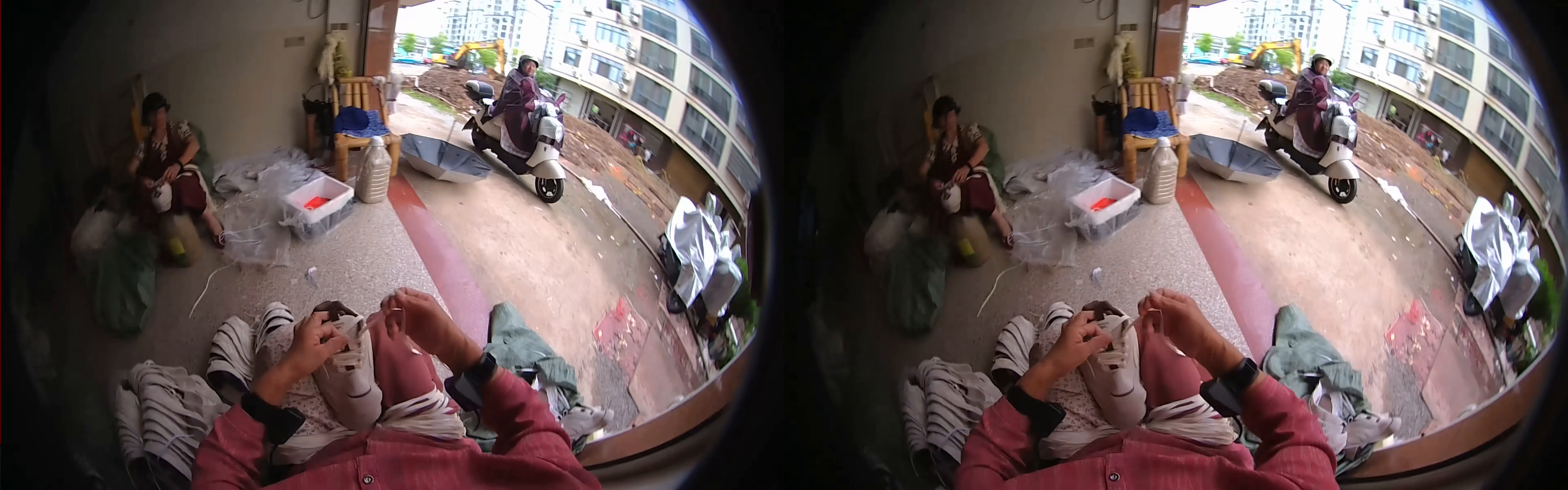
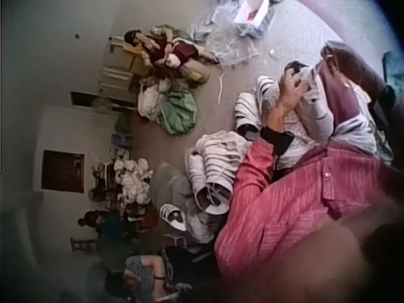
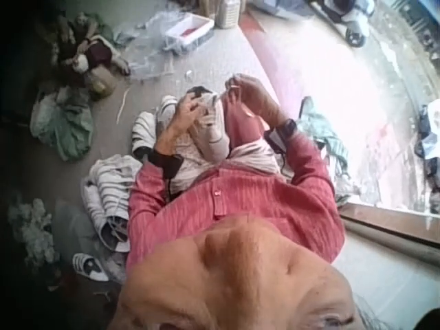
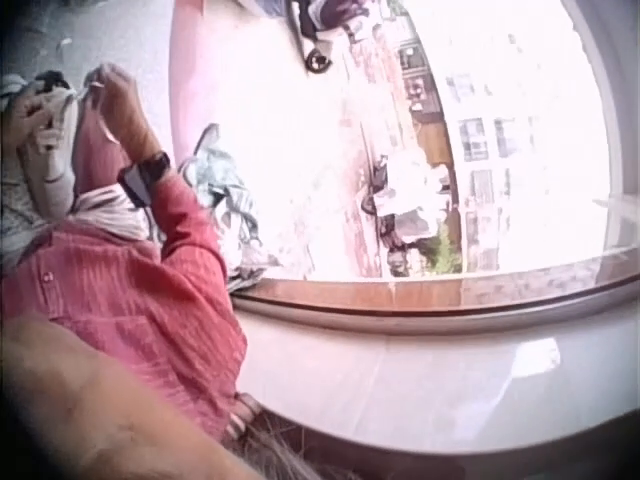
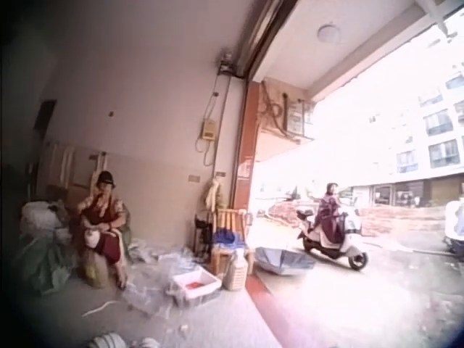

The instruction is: The recorder is threading laces through the eyelets of a shoe upper.

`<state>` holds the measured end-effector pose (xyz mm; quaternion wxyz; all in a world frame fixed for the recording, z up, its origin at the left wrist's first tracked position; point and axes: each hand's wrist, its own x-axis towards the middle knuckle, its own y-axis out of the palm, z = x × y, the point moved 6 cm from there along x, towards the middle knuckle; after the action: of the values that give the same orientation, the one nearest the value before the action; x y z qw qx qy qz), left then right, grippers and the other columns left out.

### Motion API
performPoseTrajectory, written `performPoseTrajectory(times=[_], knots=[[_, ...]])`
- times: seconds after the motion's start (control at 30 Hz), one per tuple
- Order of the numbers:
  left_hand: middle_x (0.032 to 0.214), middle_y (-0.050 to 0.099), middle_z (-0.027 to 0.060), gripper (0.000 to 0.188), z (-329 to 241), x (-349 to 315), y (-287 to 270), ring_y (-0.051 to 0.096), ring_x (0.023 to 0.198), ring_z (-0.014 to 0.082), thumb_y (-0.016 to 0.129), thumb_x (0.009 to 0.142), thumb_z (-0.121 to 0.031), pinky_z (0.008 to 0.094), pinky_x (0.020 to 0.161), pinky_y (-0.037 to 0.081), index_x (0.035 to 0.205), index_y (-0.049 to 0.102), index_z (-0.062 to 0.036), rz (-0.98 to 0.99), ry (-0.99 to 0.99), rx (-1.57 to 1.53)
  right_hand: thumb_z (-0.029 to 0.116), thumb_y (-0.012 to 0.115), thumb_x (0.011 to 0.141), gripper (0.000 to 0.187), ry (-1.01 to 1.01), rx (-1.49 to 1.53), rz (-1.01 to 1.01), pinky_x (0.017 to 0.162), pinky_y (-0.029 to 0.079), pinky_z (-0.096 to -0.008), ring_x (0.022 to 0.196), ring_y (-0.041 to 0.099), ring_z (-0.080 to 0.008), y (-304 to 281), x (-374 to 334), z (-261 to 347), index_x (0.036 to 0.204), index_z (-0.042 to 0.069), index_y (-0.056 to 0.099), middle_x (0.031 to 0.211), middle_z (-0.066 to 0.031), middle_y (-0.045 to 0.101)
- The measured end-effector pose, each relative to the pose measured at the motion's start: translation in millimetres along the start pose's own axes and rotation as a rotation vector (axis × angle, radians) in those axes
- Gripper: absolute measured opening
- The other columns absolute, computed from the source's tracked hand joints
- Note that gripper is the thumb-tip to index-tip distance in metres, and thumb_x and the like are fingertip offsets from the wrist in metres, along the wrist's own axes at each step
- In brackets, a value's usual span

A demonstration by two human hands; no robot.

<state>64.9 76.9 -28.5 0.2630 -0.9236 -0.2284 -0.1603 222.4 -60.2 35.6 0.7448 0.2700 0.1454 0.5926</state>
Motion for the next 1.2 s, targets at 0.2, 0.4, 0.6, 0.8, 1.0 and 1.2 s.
performPoseTrajectory(times=[0.2,0.4,0.6,0.8,1.0,1.2], knots=[[0.104,0.053,0.0079,0.02,-42,-2,-8,0.052,0.098,0.0165,0.069,0.086,-0.023,0.0292,0.088,0.04,0.085,0.065,-0.004,0.108,-0.168,0.043,0.024,0.055,0.096,0.022,-0.013,0.043,0.021,0.065,0.05,-0.0309,0.072,0.062,-0.0205,29,-29,5,0.093,0.003,0.06,0.09,-0.0083,0.063],[0.098,0.054,0.0045,0.014,-37,3,-9,0.051,0.097,0.0171,0.07,0.083,-0.018,0.0296,0.089,0.039,0.083,0.065,-0.0042,0.085,-0.233,0.044,0.023,0.053,0.097,0.022,-0.048,0.045,0.024,0.062,0.051,-0.0307,0.07,0.062,-0.0207,18,-26,8,0.094,0.003,0.059,0.092,-0.0091,0.062],[0.097,0.055,0.0039,0.02,-48,1,-7,0.053,0.094,0.0187,0.075,0.077,-0.018,0.0316,0.085,0.042,0.084,0.064,-0.003,0.003,-0.123,0.149,0.023,0.051,0.098,0.021,-0.107,0.046,0.086,0.061,0.052,-0.0309,0.069,0.063,-0.0212,27,-32,27,0.097,0.002,0.056,0.095,-0.01,0.061],[0.103,0.057,0.013,0.024,-56,2,-1,0.056,0.095,0.0281,0.078,0.069,-0.015,0.0365,0.084,0.044,0.083,0.064,-0.002,-0.017,-0.101,0.383,0.024,0.055,0.096,0.021,-0.202,0.044,0.088,0.06,0.052,-0.0322,0.067,0.063,-0.0224,31,-47,67,0.1,0.003,0.056,0.094,-0.0099,0.061],[0.116,0.056,0.0184,0.019,-43,-3,-2,0.053,0.108,0.0352,0.076,0.072,-0.016,0.0433,0.094,0.039,0.078,0.063,-0.0038,-0.091,-0.075,0.334,0.026,0.054,0.097,0.025,-0.367,-0.047,0.028,0.061,0.051,-0.0341,0.07,0.063,-0.0226,17,-74,107,0.104,0.002,0.056,0.1,-0.0099,0.06],[0.108,0.059,0.0138,0.014,-77,-12,-3,0.054,0.097,0.0305,0.066,0.083,-0.013,0.0444,0.092,0.035,0.089,0.055,-0.0057,-0.17,0.092,0.536,0.025,0.048,0.099,0.031,-0.569,-0.026,-0.03,0.068,0.053,-0.0348,0.08,0.064,-0.0234,-2,-105,139,0.114,-0.002,0.052,0.109,-0.011,0.057]])
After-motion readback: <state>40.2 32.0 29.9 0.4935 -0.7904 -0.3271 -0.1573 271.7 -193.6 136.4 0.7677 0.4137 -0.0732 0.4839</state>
